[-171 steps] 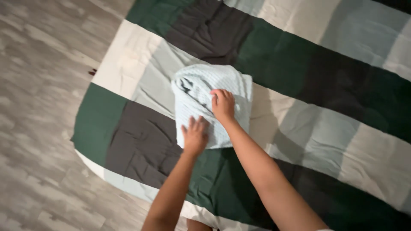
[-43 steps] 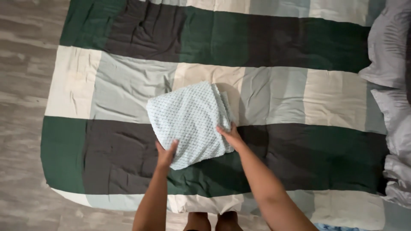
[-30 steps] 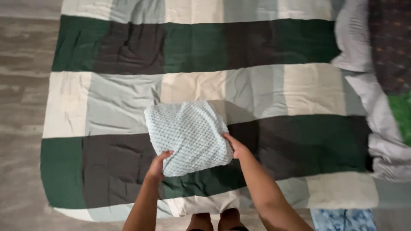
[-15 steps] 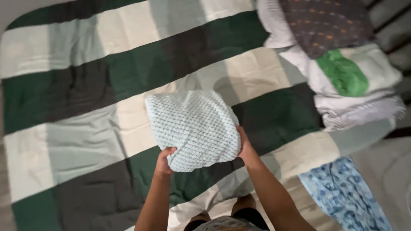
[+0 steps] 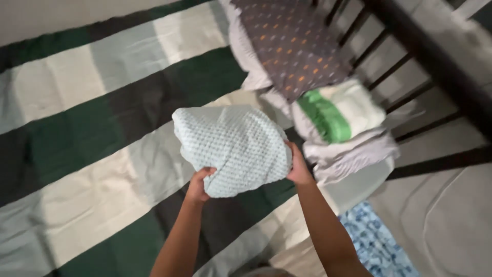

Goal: Fold a textured light blue blanket and tuck the checkered bedsheet into the metal bed frame.

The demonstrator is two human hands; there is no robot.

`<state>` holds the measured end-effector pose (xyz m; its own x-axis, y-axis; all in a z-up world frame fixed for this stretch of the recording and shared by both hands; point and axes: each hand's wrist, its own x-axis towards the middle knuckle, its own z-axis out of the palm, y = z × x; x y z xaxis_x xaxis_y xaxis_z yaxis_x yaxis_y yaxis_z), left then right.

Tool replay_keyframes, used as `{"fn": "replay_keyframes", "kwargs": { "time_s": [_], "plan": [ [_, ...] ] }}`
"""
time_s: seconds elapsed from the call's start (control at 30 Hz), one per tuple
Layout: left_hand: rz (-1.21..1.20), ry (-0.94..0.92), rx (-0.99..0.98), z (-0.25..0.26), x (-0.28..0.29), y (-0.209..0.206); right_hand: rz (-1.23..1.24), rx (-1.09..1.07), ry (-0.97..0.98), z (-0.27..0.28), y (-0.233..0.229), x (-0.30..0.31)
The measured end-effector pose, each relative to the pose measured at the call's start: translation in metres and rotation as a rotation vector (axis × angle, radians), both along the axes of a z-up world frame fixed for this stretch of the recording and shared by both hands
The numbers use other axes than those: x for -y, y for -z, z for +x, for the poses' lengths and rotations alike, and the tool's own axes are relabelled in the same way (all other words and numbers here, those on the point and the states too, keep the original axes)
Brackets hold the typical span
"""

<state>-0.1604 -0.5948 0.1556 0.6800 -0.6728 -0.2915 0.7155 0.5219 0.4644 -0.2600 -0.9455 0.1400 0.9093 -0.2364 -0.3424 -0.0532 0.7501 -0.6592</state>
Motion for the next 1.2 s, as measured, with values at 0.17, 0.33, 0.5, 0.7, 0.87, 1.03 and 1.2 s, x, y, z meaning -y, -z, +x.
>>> {"fn": "replay_keyframes", "kwargs": {
  "time_s": [0.17,0.33,0.5,0.7,0.87,1.03,1.2],
  "plan": [
    [0.118,0.038,0.004,0.072,0.133,-0.030,-0.070,-0.067,0.147,0.061,-0.084,0.125],
    [-0.081,-0.037,0.333,0.188,0.287,-0.085,-0.153,0.157,0.205,0.141,-0.233,0.234],
    [0.100,0.066,0.302,0.211,0.398,-0.186,-0.354,0.106,0.526,0.171,-0.218,0.382],
    [0.568,0.431,0.438,0.195,0.395,-0.073,-0.600,-0.235,0.599,0.145,-0.149,0.370],
    [0.681,0.359,0.324,0.193,0.328,0.009,-0.682,-0.345,0.345,0.138,-0.109,0.293],
    [0.627,0.261,0.291,0.152,0.233,0.043,-0.633,-0.365,0.166,0.139,-0.062,0.223],
    [0.615,0.191,0.331,0.068,0.111,0.003,-0.568,-0.252,-0.012,0.133,0.016,0.166]
  ]
}}
